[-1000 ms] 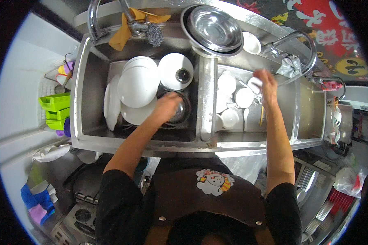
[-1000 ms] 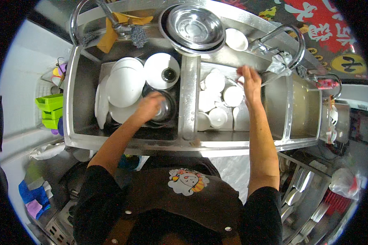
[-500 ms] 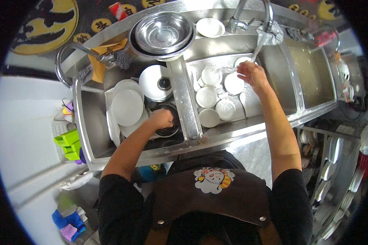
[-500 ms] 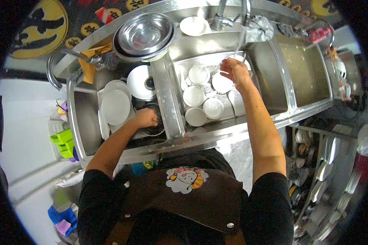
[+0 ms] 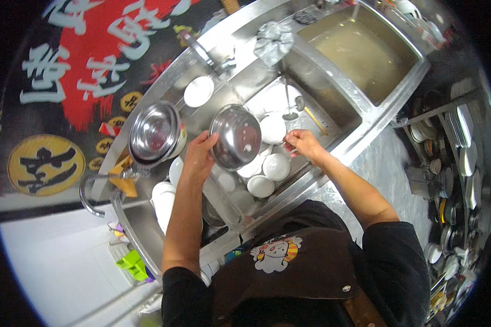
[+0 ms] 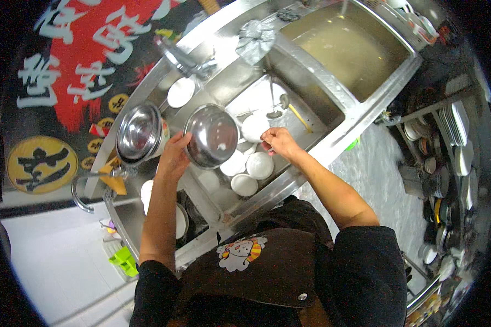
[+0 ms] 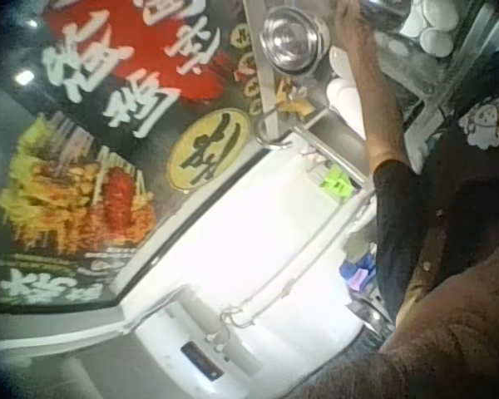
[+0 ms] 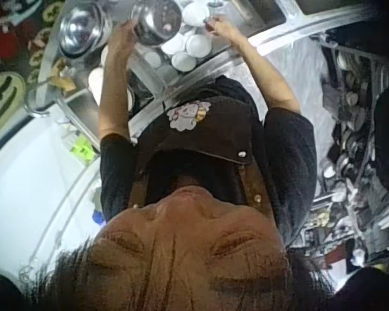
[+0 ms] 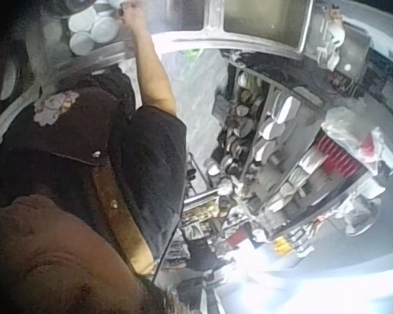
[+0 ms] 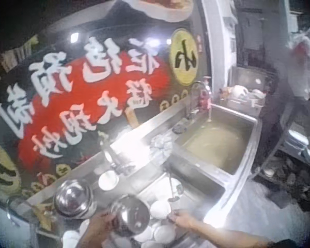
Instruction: The person washes multiple metal bowls and white ceramic bowls in a double-basin stainless steel sink. They scrub each item with a cloth under running water, rinse, and place the cleaned bowls into a drying rack beside the sink.
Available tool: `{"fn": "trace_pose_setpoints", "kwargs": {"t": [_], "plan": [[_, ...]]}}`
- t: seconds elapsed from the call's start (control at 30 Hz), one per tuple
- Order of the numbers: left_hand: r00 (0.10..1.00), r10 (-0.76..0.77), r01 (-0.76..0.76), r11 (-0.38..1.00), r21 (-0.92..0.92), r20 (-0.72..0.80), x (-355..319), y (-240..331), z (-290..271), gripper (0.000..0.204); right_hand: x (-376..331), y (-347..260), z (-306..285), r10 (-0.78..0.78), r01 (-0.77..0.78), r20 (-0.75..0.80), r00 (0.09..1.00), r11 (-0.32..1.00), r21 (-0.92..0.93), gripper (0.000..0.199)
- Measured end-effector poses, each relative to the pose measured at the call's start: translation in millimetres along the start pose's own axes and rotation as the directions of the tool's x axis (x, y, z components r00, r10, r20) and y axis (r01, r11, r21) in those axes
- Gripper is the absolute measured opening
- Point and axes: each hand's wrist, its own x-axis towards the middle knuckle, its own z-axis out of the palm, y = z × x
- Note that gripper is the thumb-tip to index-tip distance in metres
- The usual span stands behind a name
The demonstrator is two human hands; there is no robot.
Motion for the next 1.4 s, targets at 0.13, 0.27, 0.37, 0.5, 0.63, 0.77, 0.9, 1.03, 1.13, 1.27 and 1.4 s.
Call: {"fn": "trace_pose_setpoints", "kwargs": {"t": [0.13, 0.27, 0.37, 0.5, 0.63, 0.77, 0.9, 1.03, 1.13, 1.27, 1.4], "plan": [[0.998, -0.065, 0.059, 0.962, -0.268, -0.013, 57.0, -11.3, 49.4, 0.04, -21.1, 4.2, -46.1, -0.081, 0.088, -0.098, 0.992, 0.994, 0.065, 0.02], [0.982, -0.185, 0.175, 0.967, -0.184, -0.042, 58.3, -3.0, 90.6, 0.041, -39.8, 4.6, -75.8, -0.102, 0.127, -0.16, 0.982, 0.98, 0.153, 0.02], [0.98, -0.137, 0.17, 0.952, -0.253, 0.143, 70.3, -12.6, 93.3, 0.035, -49.5, 12.4, -84.0, -0.149, 0.177, -0.179, 0.972, 0.972, 0.153, 0.019], [0.987, -0.105, 0.125, 0.978, -0.17, 0.122, 82.9, -21.8, 92.0, 0.031, -59.6, 19.1, -73.4, -0.199, 0.226, -0.222, 0.955, 0.969, 0.104, 0.02], [0.974, -0.042, 0.097, 0.966, -0.241, 0.224, 97.9, -42.4, 60.0, 0.036, -63.8, 24.2, -52.8, -0.261, 0.242, -0.245, 0.934, 0.964, -0.107, 0.024], [0.958, -0.086, 0.2, 0.884, -0.422, 0.274, 95.6, -41.6, 28.1, 0.051, -61.3, 11.2, -14.6, -0.488, 0.288, -0.134, 0.862, 0.691, -0.663, 0.025], [0.97, -0.054, 0.122, 0.952, -0.28, 0.238, 85.4, -44.3, 46.0, 0.054, -81.2, -26.0, 33.2, -0.601, 0.38, -0.169, 0.781, 0.673, -0.634, 0.025], [0.964, -0.006, 0.125, 0.892, -0.435, 0.264, 75.0, -58.2, 38.6, 0.056, -63.9, -53.5, 81.8, -0.77, 0.584, -0.024, 0.637, 0.503, -0.637, 0.021], [0.958, 0.012, 0.137, 0.86, -0.492, 0.287, 56.1, -46.7, 38.0, 0.059, -55.3, -83.3, 103.2, -0.803, 0.642, 0.168, 0.572, 0.311, -0.7, 0.028], [0.966, 0.09, 0.072, 0.808, -0.585, 0.243, 37.6, -36.8, 39.4, 0.064, -24.3, -82.5, 119.6, -0.899, 0.639, 0.31, 0.308, -0.045, -0.768, 0.038], [0.971, 0.188, -0.054, 0.781, -0.622, 0.151, 38.8, -43.3, 43.7, 0.063, -10.3, -85.4, 126.4, -0.936, 0.596, 0.281, 0.212, -0.104, -0.796, 0.045]]}}
